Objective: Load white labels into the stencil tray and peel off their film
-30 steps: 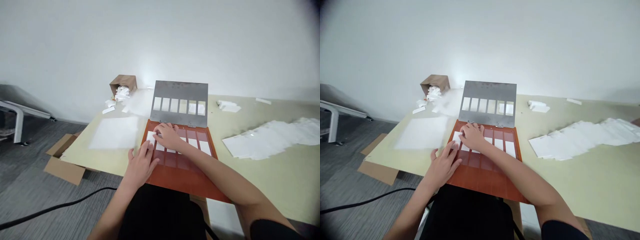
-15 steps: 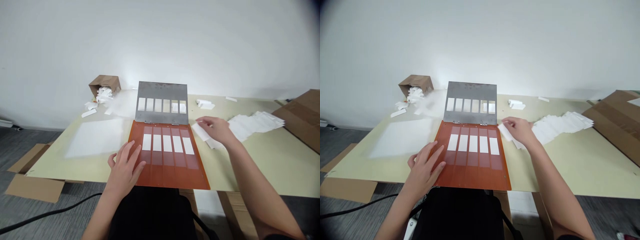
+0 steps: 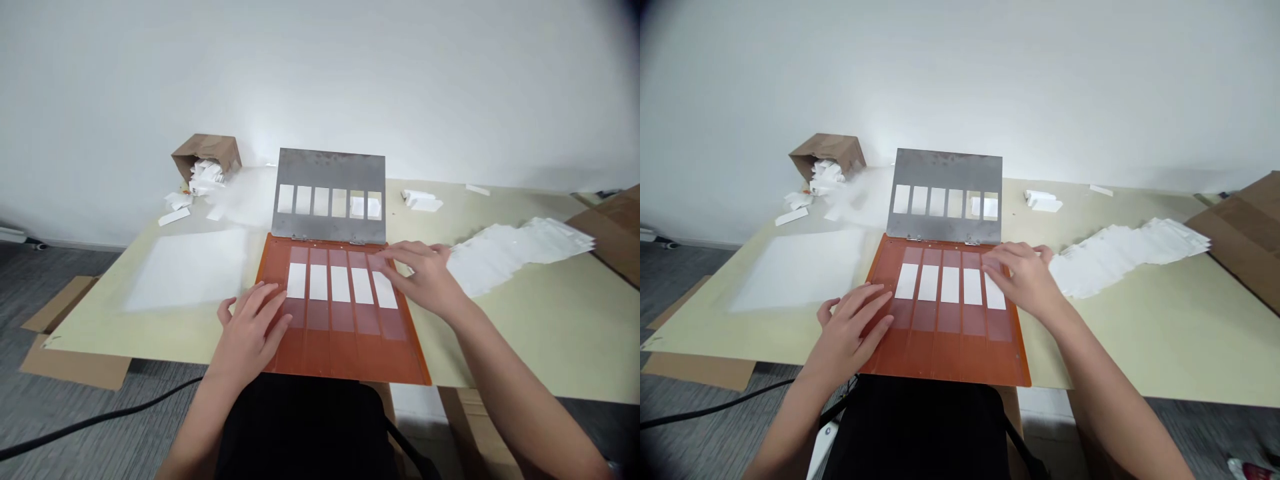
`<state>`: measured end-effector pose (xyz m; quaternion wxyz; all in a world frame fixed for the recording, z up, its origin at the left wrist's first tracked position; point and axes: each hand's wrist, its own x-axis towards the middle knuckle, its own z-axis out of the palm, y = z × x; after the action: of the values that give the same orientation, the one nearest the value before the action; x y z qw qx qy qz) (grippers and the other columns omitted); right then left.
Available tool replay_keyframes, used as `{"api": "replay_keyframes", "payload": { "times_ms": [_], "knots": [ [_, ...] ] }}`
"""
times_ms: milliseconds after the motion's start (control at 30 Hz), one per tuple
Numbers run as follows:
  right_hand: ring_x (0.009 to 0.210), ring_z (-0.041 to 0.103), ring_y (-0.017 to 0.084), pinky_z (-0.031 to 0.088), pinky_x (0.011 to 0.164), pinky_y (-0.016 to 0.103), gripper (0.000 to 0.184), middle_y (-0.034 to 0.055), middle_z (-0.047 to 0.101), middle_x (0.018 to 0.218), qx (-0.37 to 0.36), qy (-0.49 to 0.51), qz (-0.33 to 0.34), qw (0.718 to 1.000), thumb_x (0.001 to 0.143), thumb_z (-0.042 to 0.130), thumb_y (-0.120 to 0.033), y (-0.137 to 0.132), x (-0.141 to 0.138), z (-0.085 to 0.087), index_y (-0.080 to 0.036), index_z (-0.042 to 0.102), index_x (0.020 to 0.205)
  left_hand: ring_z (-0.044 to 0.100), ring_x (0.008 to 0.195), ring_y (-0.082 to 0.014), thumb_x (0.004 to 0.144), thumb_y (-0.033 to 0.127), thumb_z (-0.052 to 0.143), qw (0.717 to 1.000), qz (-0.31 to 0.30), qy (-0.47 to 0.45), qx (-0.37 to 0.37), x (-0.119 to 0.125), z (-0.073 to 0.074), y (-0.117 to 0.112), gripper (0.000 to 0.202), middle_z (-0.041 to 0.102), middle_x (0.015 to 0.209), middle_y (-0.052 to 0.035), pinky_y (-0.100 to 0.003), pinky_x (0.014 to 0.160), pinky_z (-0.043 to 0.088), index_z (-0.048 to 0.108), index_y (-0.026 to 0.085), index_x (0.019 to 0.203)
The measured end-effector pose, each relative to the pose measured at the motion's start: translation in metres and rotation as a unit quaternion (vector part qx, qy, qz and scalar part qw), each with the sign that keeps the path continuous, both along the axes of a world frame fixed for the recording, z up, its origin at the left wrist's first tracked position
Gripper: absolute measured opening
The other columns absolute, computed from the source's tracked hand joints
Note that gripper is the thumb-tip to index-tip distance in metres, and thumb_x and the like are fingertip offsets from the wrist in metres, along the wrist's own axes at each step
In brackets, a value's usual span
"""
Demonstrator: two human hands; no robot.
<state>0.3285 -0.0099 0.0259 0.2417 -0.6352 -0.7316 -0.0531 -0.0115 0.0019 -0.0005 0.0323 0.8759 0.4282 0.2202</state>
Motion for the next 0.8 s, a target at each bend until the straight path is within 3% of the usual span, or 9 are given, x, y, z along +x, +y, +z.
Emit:
{"api": "replay_keyframes", "payload": {
  "times_ms": [167,367,567,800],
  "knots": [
    [0.099,0.064,0.023,0.024,0.088,0.043,0.017,0.0026,0.074,0.108,-0.080,-0.005,0.142,0.987,0.097,0.056,-0.030,0.033,-0.060,0.015,-0.027,0.071,0.101,0.062,0.119,-0.0263,0.099,0.027,0.051,0.998,-0.032,-0.058,0.013,0.001,0.001,-0.010,0.022,0.072,0.119,-0.0055,-0.046,0.103,0.023,0.067,0.023,0.113],
    [0.101,0.063,0.024,0.026,0.091,0.047,0.011,0.0020,0.075,0.106,-0.114,-0.011,0.196,0.974,0.095,0.060,-0.028,0.061,-0.091,-0.002,-0.026,0.071,0.095,0.063,0.116,-0.0238,0.097,0.023,0.052,0.996,-0.061,-0.060,0.006,0.003,0.004,-0.017,0.020,0.076,0.105,-0.0004,-0.044,0.111,0.013,0.072,0.027,0.103],
    [0.102,0.063,0.023,0.025,0.094,0.047,0.018,0.0024,0.074,0.109,-0.071,-0.040,0.215,0.973,0.099,0.056,-0.034,0.062,-0.099,-0.021,-0.028,0.072,0.100,0.062,0.112,-0.0232,0.096,0.030,0.058,0.996,-0.043,-0.076,-0.011,0.004,0.001,-0.026,0.016,0.076,0.103,0.0007,-0.044,0.115,0.011,0.072,0.028,0.102],
    [0.112,0.059,0.026,0.023,0.093,0.046,0.030,0.0037,0.072,0.120,-0.042,-0.066,0.187,0.979,0.091,0.063,-0.052,0.060,-0.105,-0.029,-0.027,0.070,0.105,0.059,0.116,-0.0241,0.095,0.036,0.060,0.997,-0.048,-0.045,-0.032,0.003,-0.001,-0.028,0.018,0.075,0.105,0.0017,-0.045,0.116,0.005,0.071,0.029,0.106]
  ]
}}
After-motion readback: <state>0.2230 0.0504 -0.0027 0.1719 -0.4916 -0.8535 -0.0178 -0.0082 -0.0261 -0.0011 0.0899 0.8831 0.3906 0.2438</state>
